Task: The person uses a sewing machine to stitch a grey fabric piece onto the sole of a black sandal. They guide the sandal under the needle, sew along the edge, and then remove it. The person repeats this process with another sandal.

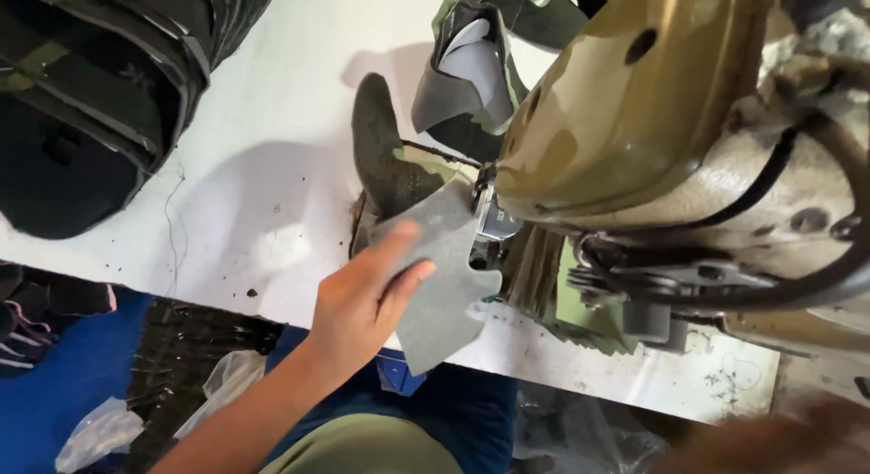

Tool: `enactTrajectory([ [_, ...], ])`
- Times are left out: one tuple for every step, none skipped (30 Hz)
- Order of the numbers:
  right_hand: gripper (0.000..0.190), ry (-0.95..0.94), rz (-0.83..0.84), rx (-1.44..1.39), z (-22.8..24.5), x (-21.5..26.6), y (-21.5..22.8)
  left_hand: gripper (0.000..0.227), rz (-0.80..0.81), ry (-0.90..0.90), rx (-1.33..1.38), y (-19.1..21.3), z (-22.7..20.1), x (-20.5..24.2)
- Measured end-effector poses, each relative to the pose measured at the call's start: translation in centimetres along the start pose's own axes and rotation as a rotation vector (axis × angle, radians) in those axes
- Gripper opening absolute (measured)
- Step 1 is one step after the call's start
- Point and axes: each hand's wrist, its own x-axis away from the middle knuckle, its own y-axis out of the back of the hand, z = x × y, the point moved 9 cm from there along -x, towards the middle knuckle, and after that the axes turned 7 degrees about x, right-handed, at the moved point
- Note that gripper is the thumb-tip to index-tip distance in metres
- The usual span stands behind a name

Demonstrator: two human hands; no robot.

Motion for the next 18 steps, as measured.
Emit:
enactTrajectory([
  [0.042, -0.021, 0.02, -0.024, -6.0, 2.8, -2.6, 0.028, 0.108, -0.048, -0.298, -0.4, 0.2, 0.9],
  [0.042, -0.038, 0.038, -0.047, -7.3, 3.1, -3.6, 0.028, 0.109, -0.051, -0.298, -0.4, 0.1, 1.0],
  [0.043, -0.054, 0.056, -0.071, -8.5, 3.4, -4.1, 0.027, 0.1, 0.161, -0.26, 0.0, 1.7, 1.2],
  [0.043, -0.069, 0.068, -0.096, -9.8, 3.9, -4.2, 0.026, 0.101, 0.37, -0.219, 0.1, 3.4, 1.6],
  [0.043, -0.065, 0.06, -0.098, -9.9, 2.4, -4.6, 0.026, 0.107, 0.364, -0.217, 0.0, 3.3, 1.4],
  [0.058, -0.123, 0.391, -0.158, -10.3, 1.6, -8.0, 0.025, 0.073, 0.417, -0.041, 0.0, 3.7, 1.5],
  [0.086, -0.182, 0.722, -0.214, -10.4, 1.7, -11.1, 0.024, 0.038, 0.468, 0.135, -0.1, 4.1, 1.6],
  [0.086, -0.179, 0.719, -0.212, -13.4, 1.4, -10.6, 0.024, 0.04, 0.465, 0.139, -0.2, 4.5, 1.8],
  [0.094, -0.278, 0.913, -0.356, -16.4, 2.5, -11.4, 0.023, 0.018, 0.532, 0.216, -0.2, 5.5, 2.3],
  [0.103, -0.378, 1.11, -0.505, -19.0, 3.8, -12.1, 0.023, -0.008, 0.598, 0.292, -0.2, 6.4, 2.9],
  [0.103, -0.375, 1.112, -0.502, -18.1, 4.2, -12.6, 0.023, -0.01, 0.594, 0.294, -0.3, 5.5, 2.6],
  [0.104, -0.395, 1.082, -0.37, -18.2, 4.5, -13.2, 0.023, -0.016, 0.447, 0.139, 0.2, 3.6, 1.7],
  [0.105, -0.414, 1.048, -0.238, -18.2, 4.7, -13.6, 0.026, -0.021, 0.299, -0.016, 0.4, 1.6, 0.8],
  [0.105, -0.413, 1.05, -0.24, -17.5, 5.2, -13.8, 0.026, -0.021, 0.298, -0.018, 1.2, 2.1, 1.1],
  [0.102, -0.419, 1.037, -0.245, -16.9, 5.6, -13.9, 0.029, 0.078, -0.034, -0.327, 0.9, -0.2, 1.1],
  [0.099, -0.426, 1.02, -0.251, -16.4, 6.0, -13.9, 0.032, 0.181, -0.371, -0.627, -0.2, -2.1, 2.1],
  [0.099, -0.425, 1.019, -0.253, -16.6, 6.1, -13.7, 0.032, 0.184, -0.372, -0.628, 0.0, -3.1, 1.7],
  [0.09, -0.41, 1.005, -0.285, -16.6, 6.3, -13.4, 0.038, 0.436, -0.517, -0.715, -2.0, -4.2, 2.5],
])
